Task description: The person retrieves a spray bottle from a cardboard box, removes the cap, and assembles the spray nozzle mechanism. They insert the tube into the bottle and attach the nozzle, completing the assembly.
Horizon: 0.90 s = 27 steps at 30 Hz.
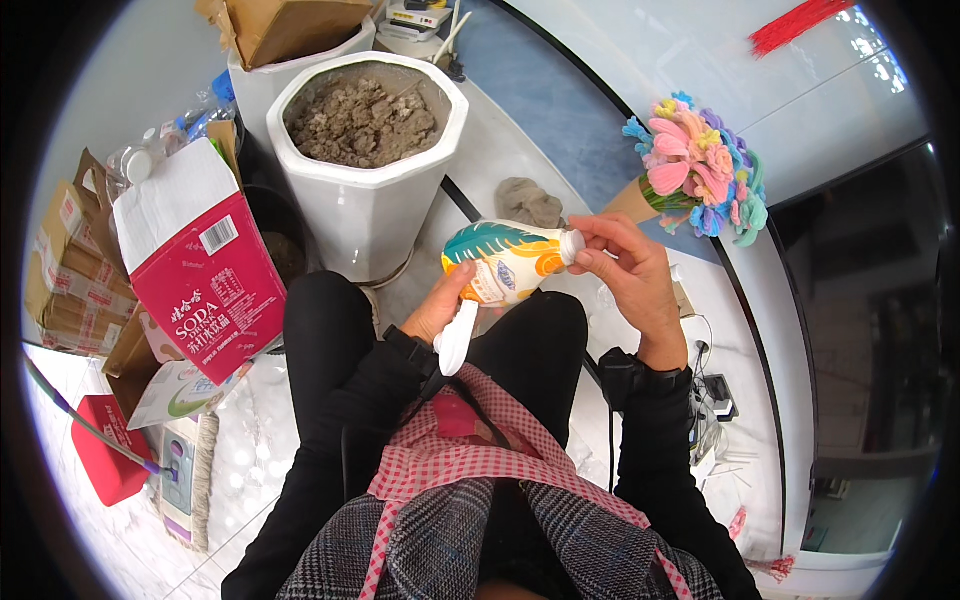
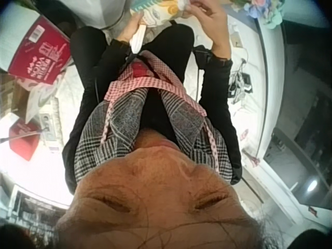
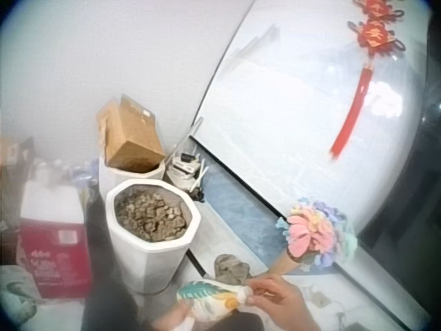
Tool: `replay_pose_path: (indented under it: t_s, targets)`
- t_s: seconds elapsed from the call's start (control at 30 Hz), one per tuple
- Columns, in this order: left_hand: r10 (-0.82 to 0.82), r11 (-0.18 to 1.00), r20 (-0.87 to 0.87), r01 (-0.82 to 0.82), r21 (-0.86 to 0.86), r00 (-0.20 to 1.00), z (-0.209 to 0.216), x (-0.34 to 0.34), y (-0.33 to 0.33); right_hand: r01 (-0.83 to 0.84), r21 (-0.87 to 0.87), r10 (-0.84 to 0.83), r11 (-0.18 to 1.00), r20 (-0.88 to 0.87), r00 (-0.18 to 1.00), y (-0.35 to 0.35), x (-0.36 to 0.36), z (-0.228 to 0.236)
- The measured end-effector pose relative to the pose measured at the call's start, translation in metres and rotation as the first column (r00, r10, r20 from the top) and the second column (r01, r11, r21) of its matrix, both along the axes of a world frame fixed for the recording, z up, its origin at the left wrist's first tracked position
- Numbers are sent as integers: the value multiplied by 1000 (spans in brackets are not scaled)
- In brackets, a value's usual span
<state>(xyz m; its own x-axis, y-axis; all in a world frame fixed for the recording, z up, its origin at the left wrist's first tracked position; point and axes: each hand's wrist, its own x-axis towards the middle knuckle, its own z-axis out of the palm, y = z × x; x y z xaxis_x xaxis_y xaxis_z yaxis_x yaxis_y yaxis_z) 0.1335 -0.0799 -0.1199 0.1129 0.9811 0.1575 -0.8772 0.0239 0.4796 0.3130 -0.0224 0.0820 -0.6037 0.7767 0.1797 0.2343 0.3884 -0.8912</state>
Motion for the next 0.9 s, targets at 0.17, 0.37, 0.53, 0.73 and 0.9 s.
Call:
replay_pose_path:
  t_s: [0.17, 0.37, 0.53, 0.73, 0.9]
  targets:
    - [-3, 1000, -19, 3, -7, 1000, 1, 0, -2, -27, 86, 21, 996, 80, 997, -2, 0, 3]
    - [-3, 997, -5, 2, -72, 1000, -18, 3, 6, 49, 198, -69, 979, 99, 993, -8, -2, 1]
    - [16, 998, 95, -10, -63, 995, -9, 3, 3, 76, 272, -117, 959, 138, 984, -11, -4, 6]
    - [2, 999, 85, 2, -55, 996, -13, 5, 2, 91, 214, -107, 973, 67, 992, -12, 2, 0]
    - [14, 1000, 75, -13, -18, 997, -9, 5, 0, 103, 234, -122, 967, 66, 990, -18, -1, 3]
